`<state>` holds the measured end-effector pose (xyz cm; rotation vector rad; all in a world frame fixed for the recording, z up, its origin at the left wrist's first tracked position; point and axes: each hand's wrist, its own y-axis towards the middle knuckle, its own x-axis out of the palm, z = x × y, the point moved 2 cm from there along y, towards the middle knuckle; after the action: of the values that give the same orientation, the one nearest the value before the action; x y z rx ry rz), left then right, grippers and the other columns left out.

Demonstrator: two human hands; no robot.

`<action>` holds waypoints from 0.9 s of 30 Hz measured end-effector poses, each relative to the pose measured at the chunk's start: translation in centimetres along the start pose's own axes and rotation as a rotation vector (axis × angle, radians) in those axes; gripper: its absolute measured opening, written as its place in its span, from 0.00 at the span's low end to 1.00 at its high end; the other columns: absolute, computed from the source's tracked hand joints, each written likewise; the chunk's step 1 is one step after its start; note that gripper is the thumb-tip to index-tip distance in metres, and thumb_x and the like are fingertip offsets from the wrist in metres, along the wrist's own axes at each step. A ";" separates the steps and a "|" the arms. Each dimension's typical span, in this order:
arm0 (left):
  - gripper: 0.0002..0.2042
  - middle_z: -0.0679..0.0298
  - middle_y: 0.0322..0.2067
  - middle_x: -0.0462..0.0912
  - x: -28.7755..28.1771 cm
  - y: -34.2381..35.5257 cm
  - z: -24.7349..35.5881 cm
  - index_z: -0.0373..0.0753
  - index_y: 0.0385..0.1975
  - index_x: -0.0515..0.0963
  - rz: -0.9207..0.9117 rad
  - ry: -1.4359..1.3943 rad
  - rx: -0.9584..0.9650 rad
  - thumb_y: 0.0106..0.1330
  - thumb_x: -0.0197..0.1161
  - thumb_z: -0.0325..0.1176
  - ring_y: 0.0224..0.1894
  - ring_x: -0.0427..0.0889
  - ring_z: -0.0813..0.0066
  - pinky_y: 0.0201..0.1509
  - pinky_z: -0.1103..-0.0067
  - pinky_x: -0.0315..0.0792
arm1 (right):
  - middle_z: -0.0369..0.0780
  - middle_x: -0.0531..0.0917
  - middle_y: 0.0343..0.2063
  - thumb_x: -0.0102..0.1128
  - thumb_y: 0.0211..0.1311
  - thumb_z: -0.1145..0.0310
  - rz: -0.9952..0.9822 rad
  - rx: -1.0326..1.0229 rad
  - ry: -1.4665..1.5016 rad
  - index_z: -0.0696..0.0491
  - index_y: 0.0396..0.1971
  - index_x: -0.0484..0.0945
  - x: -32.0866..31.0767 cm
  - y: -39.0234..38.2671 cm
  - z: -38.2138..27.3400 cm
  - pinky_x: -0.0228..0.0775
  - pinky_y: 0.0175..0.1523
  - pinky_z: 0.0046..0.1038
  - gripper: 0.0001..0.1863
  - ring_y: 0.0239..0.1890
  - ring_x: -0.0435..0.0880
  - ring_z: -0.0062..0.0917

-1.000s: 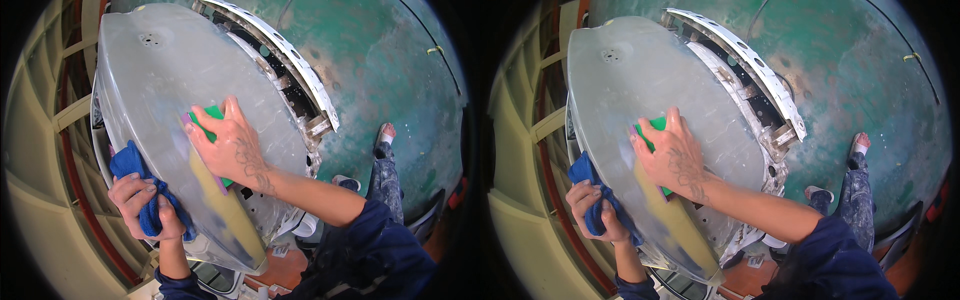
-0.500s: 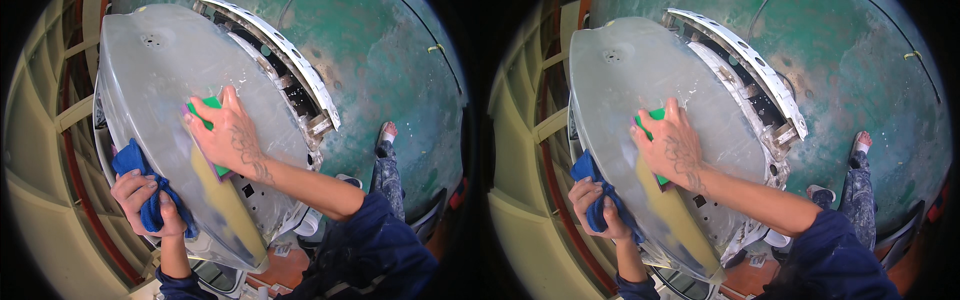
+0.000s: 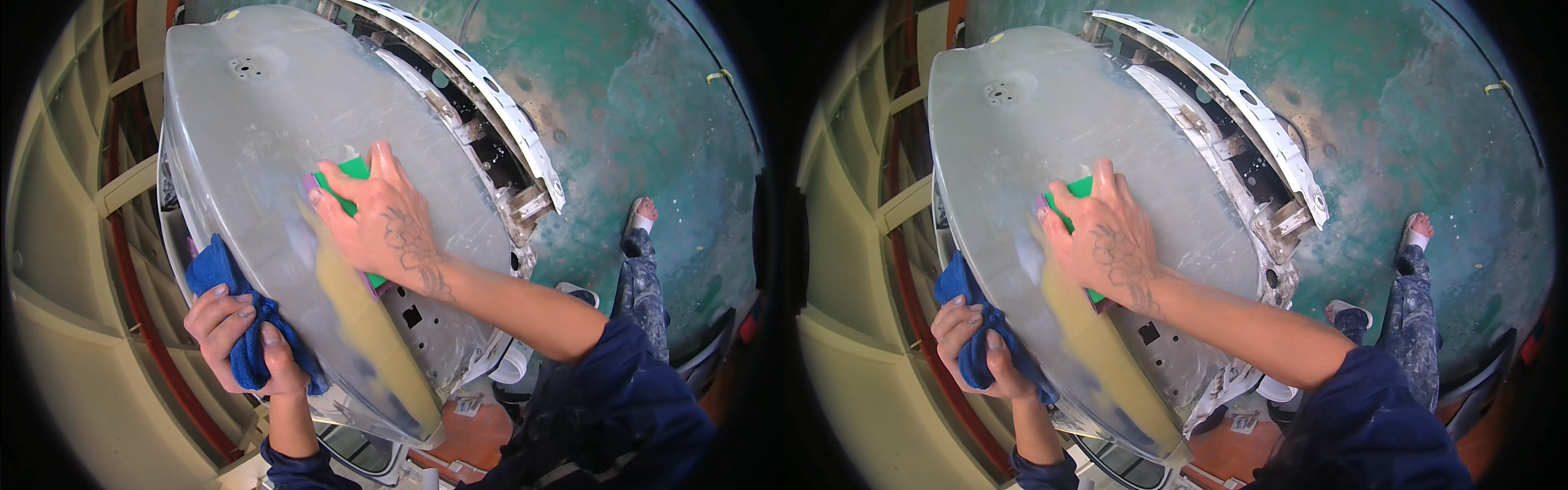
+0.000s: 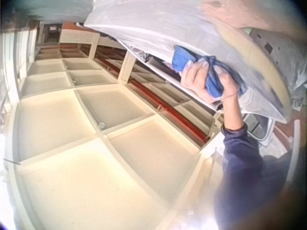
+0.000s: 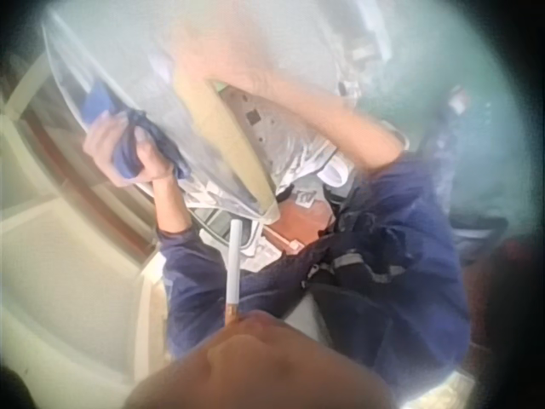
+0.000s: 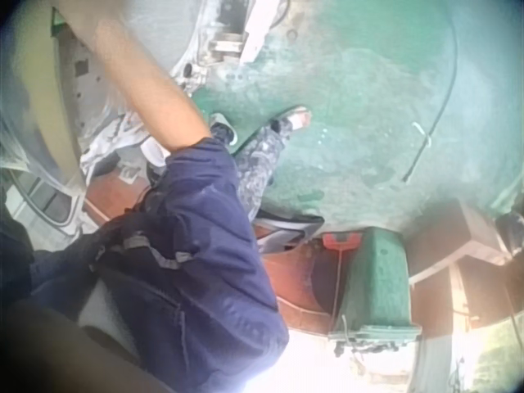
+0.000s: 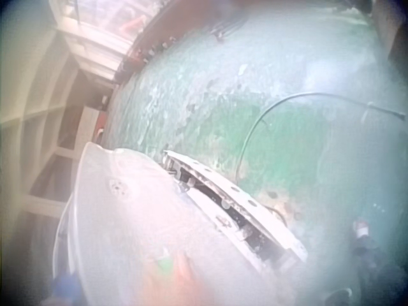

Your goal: The person sands a large white car bumper with a green sanding block, moving across the surface in consistent strokes. The person occasionally wipes the surface with a blue cloth and uses a purple sanding sheet on edges.

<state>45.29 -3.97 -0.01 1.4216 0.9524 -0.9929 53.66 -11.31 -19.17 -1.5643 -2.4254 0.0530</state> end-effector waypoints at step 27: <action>0.13 0.52 0.37 0.80 0.8 0.6 -0.7 0.32 0.38 0.77 -0.004 -0.039 0.037 0.52 0.59 0.29 0.47 0.80 0.53 0.67 0.51 0.71 | 0.55 0.77 0.34 0.73 0.65 0.54 0.224 -0.056 0.469 0.63 0.55 0.88 3.8 2.3 -3.0 0.76 0.47 0.37 0.28 0.42 0.78 0.39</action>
<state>46.20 -3.30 -0.54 1.4259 0.9129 -1.0426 54.88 -7.23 -15.89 -1.6444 -1.9026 -0.3078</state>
